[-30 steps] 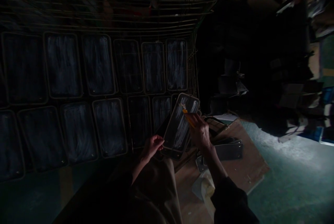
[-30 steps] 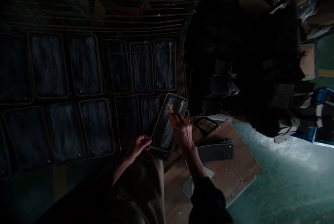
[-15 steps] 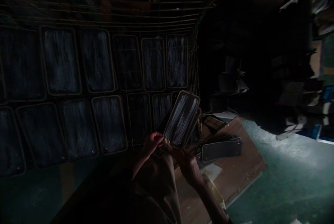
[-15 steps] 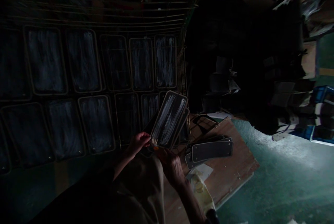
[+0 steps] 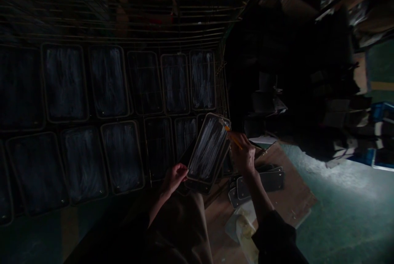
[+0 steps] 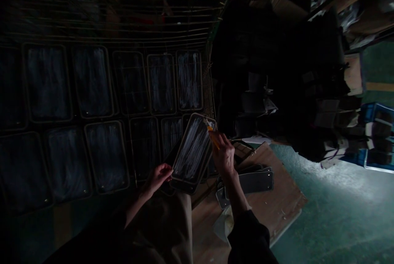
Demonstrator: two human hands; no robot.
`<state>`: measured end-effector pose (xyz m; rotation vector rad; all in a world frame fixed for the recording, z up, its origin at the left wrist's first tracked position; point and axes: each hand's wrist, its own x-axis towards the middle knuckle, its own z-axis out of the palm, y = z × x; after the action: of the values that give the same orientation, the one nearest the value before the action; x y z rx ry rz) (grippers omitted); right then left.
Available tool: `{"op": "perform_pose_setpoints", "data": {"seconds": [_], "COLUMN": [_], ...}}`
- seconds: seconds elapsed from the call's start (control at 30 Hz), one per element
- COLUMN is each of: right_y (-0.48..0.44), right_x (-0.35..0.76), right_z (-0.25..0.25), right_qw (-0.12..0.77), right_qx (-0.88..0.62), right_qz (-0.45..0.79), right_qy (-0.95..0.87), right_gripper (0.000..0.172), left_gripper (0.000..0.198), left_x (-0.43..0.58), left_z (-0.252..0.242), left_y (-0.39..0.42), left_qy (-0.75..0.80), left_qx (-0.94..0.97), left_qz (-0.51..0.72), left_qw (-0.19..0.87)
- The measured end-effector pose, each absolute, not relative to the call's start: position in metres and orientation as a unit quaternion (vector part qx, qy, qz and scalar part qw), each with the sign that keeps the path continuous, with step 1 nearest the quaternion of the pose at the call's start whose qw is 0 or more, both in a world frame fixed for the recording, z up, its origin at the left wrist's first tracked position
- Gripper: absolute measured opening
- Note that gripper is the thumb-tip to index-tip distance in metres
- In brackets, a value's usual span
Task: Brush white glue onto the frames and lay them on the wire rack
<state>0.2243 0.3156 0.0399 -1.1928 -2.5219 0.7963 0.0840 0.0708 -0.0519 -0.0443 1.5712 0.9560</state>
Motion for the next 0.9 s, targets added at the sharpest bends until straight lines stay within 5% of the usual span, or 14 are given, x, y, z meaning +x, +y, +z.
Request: {"op": "perform_pose_setpoints", "data": {"seconds": [0.43, 0.67, 0.9], "right_y": [0.256, 0.262, 0.214], "right_x": [0.255, 0.265, 0.285], "right_z": [0.058, 0.063, 0.048], "right_qw": [-0.040, 0.056, -0.013], "right_qx": [-0.287, -0.412, -0.406], "right_qz": [0.374, 0.400, 0.360], "right_qy": [-0.881, -0.817, -0.840], "right_gripper": [0.044, 0.031, 0.029], "left_gripper": [0.036, 0.037, 0.037], "left_x": [0.084, 0.080, 0.081], "left_z": [-0.047, -0.045, -0.040], "left_y": [0.071, 0.071, 0.072], "left_qy": [0.660, 0.621, 0.616], "left_qx": [-0.040, -0.047, -0.078], "left_qz": [0.432, 0.435, 0.433], "left_qw": [0.613, 0.650, 0.653]}}
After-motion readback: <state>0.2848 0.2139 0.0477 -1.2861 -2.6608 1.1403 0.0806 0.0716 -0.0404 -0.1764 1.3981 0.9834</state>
